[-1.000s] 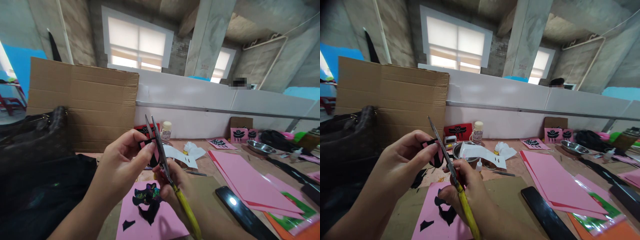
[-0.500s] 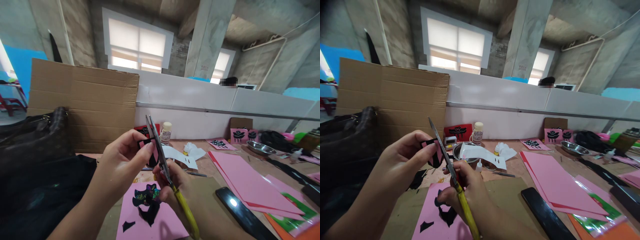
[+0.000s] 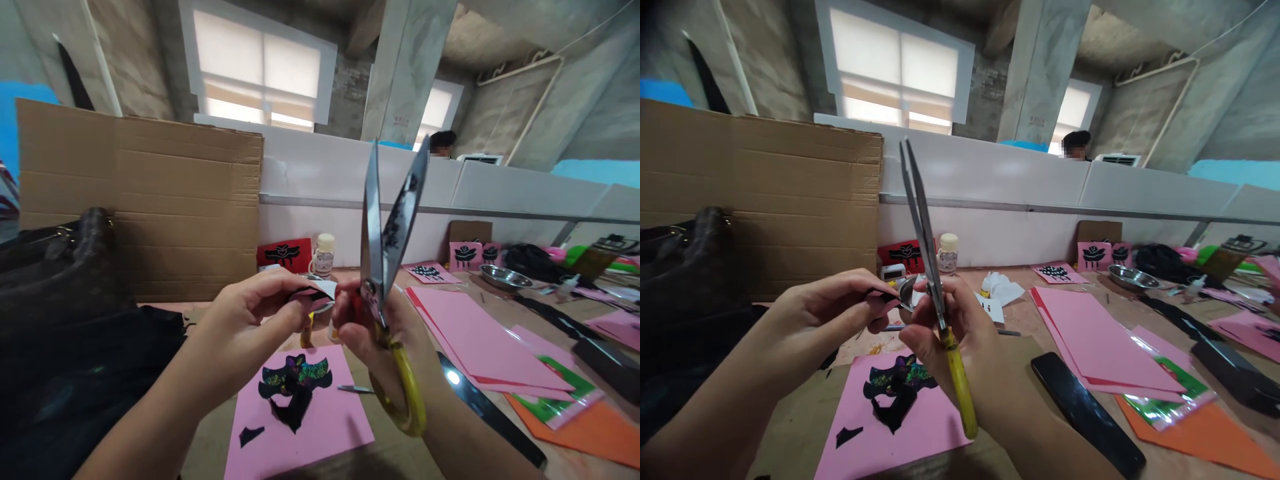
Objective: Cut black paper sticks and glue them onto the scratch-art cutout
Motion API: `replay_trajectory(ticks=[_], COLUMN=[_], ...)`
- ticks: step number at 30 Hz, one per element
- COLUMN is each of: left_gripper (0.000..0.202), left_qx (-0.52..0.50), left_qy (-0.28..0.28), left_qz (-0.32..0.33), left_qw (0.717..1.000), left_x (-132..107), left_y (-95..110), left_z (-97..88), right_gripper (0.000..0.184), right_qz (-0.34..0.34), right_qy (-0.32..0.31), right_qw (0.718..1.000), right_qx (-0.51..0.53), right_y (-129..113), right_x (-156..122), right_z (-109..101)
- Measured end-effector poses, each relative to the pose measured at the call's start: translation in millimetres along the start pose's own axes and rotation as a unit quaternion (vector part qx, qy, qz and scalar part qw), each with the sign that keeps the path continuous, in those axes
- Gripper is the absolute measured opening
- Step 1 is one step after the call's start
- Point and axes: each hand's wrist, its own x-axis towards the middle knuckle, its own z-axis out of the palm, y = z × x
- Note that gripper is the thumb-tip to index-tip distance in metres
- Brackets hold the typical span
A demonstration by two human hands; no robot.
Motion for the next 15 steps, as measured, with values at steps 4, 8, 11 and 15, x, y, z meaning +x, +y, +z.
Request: replay_trajectory(ticks=[4,8,11,15], left_gripper=[0.015,0.012,0.013,0.022], left_qx=[0.000,-0.002,-0.010,-0.034], left_qy=[-0.049,-0.090,-0.072,-0.048], left_qz=[-0.025,-0.031,-0.035,-0.049], left_qw=[0.999,0.995,0.997,0.997], left_x=[-1,-3,-1,2], left_y=[-4,-10,-12,-12], left_z=[2.3,4.4,4.9,5.6], right_gripper=[0.029,0.030,0.031,0.027], right_qz=[-0.026,-0.022,-0.026,-0.030], right_qy=[0.026,0.043,0.033,0.045], right_qw=[0.999,0.998,0.997,0.997], right_qx=[0.004,-0.040,-0.067,-0.060], right_y=[-6,-7,-6,-5], right_x=[5,6,4,3], right_z=[3,7,9,9])
